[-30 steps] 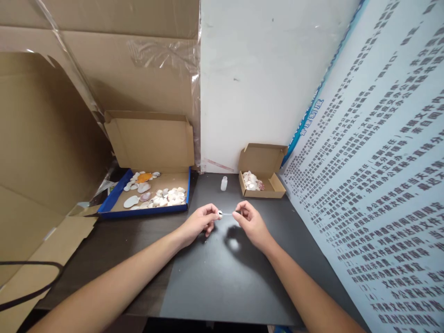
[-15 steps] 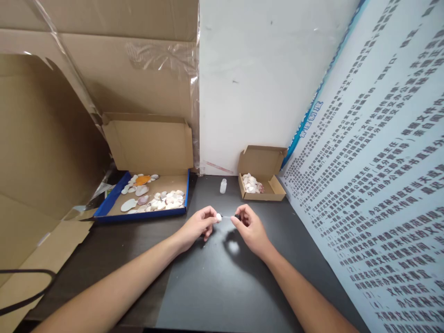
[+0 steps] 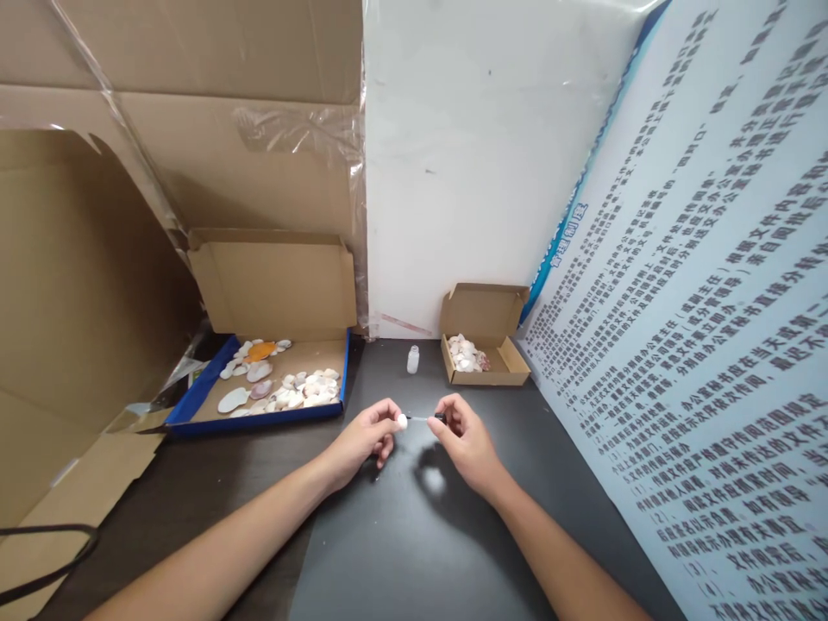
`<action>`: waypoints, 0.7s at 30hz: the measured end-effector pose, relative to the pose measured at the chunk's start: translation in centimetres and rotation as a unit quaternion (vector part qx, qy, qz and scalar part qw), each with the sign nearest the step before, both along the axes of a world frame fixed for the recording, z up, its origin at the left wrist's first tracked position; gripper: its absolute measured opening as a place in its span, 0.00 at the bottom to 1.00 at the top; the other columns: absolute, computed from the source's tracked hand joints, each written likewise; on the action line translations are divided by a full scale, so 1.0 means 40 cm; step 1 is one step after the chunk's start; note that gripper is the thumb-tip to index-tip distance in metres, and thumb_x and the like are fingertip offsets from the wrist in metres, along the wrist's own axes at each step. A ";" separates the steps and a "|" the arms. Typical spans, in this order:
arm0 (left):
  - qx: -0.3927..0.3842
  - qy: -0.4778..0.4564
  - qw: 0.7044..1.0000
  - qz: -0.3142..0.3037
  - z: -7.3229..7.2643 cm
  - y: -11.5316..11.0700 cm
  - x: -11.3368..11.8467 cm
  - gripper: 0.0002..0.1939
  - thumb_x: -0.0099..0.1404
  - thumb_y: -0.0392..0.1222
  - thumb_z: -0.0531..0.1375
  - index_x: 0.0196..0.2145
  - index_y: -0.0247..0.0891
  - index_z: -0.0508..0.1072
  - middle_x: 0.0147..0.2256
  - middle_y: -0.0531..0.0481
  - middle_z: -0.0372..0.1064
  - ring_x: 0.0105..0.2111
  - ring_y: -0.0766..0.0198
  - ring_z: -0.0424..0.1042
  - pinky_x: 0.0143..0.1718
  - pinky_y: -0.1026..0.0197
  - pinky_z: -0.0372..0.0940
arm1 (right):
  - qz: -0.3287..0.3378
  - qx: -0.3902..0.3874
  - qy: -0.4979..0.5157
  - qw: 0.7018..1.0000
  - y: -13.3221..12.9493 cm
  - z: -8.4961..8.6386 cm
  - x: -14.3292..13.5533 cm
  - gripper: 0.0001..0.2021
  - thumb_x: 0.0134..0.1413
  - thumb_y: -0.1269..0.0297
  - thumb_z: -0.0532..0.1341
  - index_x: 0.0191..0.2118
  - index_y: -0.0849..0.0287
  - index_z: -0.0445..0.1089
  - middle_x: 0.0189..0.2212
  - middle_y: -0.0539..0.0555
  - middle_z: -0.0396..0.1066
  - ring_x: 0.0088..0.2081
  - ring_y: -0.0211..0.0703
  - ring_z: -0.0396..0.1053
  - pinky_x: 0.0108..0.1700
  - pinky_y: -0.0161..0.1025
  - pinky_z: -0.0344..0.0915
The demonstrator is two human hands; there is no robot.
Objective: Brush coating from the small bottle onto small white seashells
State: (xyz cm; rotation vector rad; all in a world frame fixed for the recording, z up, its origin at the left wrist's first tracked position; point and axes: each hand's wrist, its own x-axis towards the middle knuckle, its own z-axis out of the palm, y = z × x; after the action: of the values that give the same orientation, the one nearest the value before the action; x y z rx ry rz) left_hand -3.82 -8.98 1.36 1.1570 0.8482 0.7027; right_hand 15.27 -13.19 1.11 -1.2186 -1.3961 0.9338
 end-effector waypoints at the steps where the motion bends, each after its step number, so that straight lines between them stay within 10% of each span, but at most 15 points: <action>1: -0.001 0.003 1.000 0.000 0.000 0.000 0.000 0.13 0.56 0.47 0.63 0.31 0.41 0.63 0.16 0.63 0.55 0.14 0.73 0.56 0.15 0.71 0.55 | 0.008 -0.005 0.006 1.000 0.000 0.000 0.000 0.12 0.56 0.54 0.61 0.35 0.55 0.61 0.22 0.43 0.52 0.23 0.36 0.50 0.27 0.36 0.49; 21: 0.008 -0.050 0.998 0.030 -0.009 0.001 0.008 0.12 0.56 0.44 0.62 0.30 0.40 0.61 0.17 0.62 0.55 0.17 0.73 0.51 0.19 0.70 0.52 | -0.004 -0.016 -0.006 1.000 -0.005 -0.009 -0.012 0.14 0.52 0.52 0.64 0.33 0.55 0.61 0.20 0.42 0.52 0.23 0.36 0.51 0.26 0.35 0.49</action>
State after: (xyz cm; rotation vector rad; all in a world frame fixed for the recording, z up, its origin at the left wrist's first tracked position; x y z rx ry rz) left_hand -3.50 -8.95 1.02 1.1051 0.7963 0.8121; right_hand 14.77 -13.39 0.76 -1.2544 -1.3895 0.9492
